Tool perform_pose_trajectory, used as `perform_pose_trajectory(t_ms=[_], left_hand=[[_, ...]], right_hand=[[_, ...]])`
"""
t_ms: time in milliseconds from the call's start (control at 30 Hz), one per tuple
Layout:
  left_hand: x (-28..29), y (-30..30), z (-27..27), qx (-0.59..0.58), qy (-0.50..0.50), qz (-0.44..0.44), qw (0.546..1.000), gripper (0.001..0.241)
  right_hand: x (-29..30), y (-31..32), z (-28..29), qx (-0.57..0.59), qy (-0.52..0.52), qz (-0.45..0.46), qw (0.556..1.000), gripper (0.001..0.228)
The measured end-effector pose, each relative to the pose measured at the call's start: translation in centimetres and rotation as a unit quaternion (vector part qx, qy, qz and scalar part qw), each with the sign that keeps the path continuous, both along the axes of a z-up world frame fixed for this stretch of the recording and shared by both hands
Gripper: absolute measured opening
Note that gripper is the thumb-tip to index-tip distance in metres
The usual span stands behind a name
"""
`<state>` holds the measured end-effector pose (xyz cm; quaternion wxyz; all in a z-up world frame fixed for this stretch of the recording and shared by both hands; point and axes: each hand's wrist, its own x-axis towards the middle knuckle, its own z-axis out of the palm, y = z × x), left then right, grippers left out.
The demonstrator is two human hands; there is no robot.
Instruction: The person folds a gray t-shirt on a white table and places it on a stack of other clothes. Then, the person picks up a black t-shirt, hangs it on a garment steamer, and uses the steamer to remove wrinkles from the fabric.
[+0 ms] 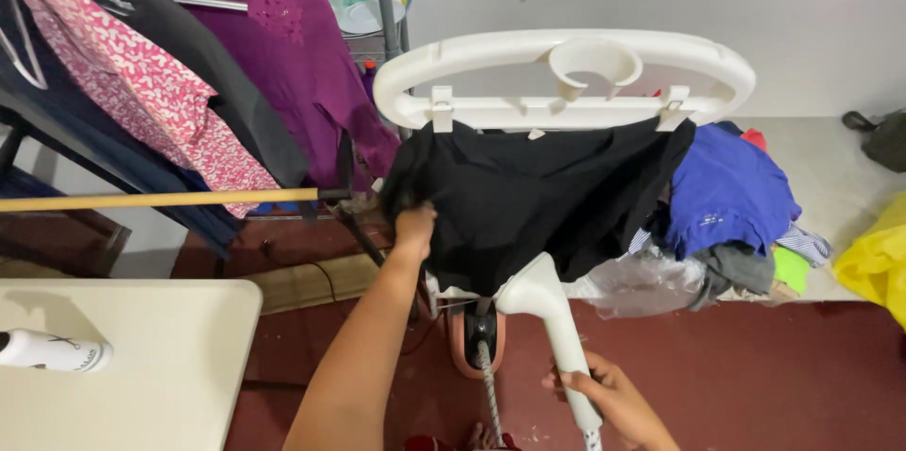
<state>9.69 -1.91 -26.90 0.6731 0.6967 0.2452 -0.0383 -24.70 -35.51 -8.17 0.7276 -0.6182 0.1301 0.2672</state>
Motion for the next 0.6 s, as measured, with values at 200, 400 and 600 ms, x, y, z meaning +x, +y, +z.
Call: perform_pose_trajectory(t_ms=[200, 400, 600], left_hand=[[-4.3, -1.3, 11.1, -0.058, -0.162, 0.059, 0.983, 0.068], [-6.4, 0.4, 11.5, -0.161, -0.045, -0.089, 0.982, 0.089], [-12.9, 2.7, 18.6, -0.326, -0.051, -0.184, 0.926, 0.084]], right_hand=[[-0.1, -0.1, 0.7, 0.010, 0.054, -0.044, 0.997, 0.046], [0.5, 0.6, 0.6, 0.014, 0.026, -0.008, 1.000, 0.040], [1.6, 3.0, 0.8, -0.017, 0.016, 0.024, 0.999, 0.040]])
